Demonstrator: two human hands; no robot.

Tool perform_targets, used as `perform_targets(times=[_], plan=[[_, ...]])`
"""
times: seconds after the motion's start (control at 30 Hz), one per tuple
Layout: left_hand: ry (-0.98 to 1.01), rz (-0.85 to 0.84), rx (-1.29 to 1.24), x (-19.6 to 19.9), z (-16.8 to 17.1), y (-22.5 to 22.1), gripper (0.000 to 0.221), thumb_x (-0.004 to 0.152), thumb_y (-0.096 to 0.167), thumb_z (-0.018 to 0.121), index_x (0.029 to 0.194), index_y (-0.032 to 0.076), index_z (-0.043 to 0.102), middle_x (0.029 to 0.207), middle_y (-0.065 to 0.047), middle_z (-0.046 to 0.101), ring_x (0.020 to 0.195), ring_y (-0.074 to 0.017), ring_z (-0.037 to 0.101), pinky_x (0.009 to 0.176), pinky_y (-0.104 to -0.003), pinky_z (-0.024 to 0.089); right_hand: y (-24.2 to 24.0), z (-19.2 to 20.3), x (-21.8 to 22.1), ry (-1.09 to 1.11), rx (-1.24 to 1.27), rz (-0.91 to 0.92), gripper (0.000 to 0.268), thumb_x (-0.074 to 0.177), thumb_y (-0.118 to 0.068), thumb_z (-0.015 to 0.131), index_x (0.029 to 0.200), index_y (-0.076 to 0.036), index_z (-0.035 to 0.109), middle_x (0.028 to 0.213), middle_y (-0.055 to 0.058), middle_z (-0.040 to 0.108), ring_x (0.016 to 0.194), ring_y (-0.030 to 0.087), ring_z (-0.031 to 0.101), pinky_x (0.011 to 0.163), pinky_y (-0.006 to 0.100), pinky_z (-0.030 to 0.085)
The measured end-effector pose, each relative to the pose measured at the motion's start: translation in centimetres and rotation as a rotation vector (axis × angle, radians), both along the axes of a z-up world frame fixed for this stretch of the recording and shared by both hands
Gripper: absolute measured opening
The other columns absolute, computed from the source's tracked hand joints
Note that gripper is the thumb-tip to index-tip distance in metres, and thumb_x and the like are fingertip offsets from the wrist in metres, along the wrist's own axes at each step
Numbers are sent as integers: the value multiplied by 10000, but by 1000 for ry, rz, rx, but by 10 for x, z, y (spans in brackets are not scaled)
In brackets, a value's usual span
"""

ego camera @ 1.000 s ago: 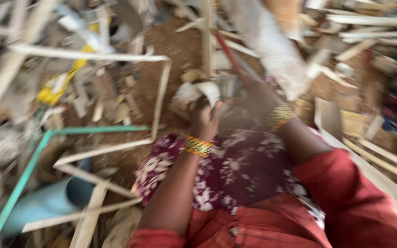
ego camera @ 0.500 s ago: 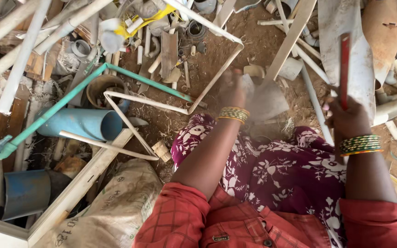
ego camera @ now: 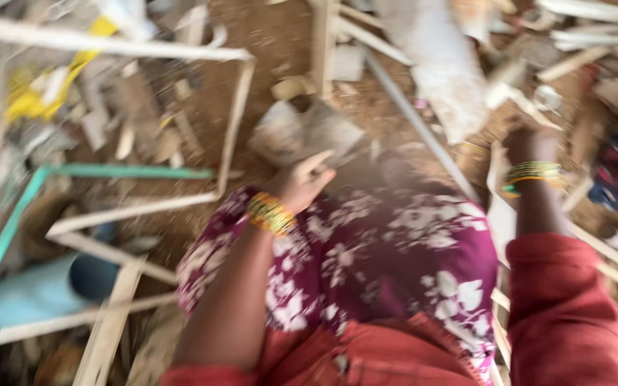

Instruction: The person cleans and sands several plastic pipes and elbow joints by hand and using a tool among a pile of scrap materials.

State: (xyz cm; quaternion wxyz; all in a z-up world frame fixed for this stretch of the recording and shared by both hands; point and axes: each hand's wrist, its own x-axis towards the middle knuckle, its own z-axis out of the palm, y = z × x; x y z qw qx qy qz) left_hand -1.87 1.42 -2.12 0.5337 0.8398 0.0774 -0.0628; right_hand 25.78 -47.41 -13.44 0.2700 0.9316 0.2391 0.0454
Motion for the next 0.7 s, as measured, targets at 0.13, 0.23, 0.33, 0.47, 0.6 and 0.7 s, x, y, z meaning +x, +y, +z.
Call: perform_targets(times=[0.13, 0.23, 0.33, 0.47, 0.6, 0.7], plan=[[214, -30, 4, 3, 29, -1, 493, 937, 307, 646, 1410, 180, 584, 1014, -32, 764, 765, -149, 684, 692, -315, 558, -30, -57, -57, 438, 411, -498, 287, 985, -226, 529, 1184, -152, 723, 1216, 121, 735, 1043, 322, 717, 883, 448, 576], [177, -103, -11, 6, 33, -4, 484, 943, 288, 653, 1408, 165, 597, 1028, -59, 770, 809, -159, 714, 752, -318, 568, -21, -97, -99, 474, 233, -619, 272, 1022, -191, 491, 1184, -68, 672, 1151, 227, 714, 1032, 401, 699, 839, 527, 568], [280, -162, 25, 12, 31, -9, 505, 946, 307, 634, 1430, 181, 563, 1127, -66, 752, 881, -160, 728, 798, -320, 563, -27, -124, -123, 530, 528, -813, 311, 950, -200, 522, 1181, -66, 682, 1182, 245, 677, 1110, 426, 640, 944, 524, 510], [386, -189, 46, 19, 31, -9, 521, 953, 331, 616, 1450, 192, 540, 1247, -83, 719, 1009, -161, 718, 895, -327, 532, -25, -157, -130, 592, 533, -707, 295, 1025, -167, 484, 1199, -108, 714, 1220, 195, 710, 1169, 387, 664, 1027, 492, 525], [437, -199, 73, 23, 31, -8, 544, 936, 348, 619, 1455, 204, 546, 1240, -73, 730, 990, -166, 723, 916, -345, 535, -22, -182, -142, 643, 606, -421, 447, 822, -62, 551, 1244, -139, 675, 1305, 110, 665, 1243, 356, 612, 1071, 452, 502], [516, -203, 89, 27, 29, -7, 547, 932, 360, 613, 1455, 213, 544, 1250, -65, 720, 997, -159, 715, 891, -348, 552, -16, -191, -145, 720, 602, -748, 477, 863, -35, 530, 1307, -165, 645, 1541, 196, 398, 1244, 399, 534, 1033, 484, 453]])
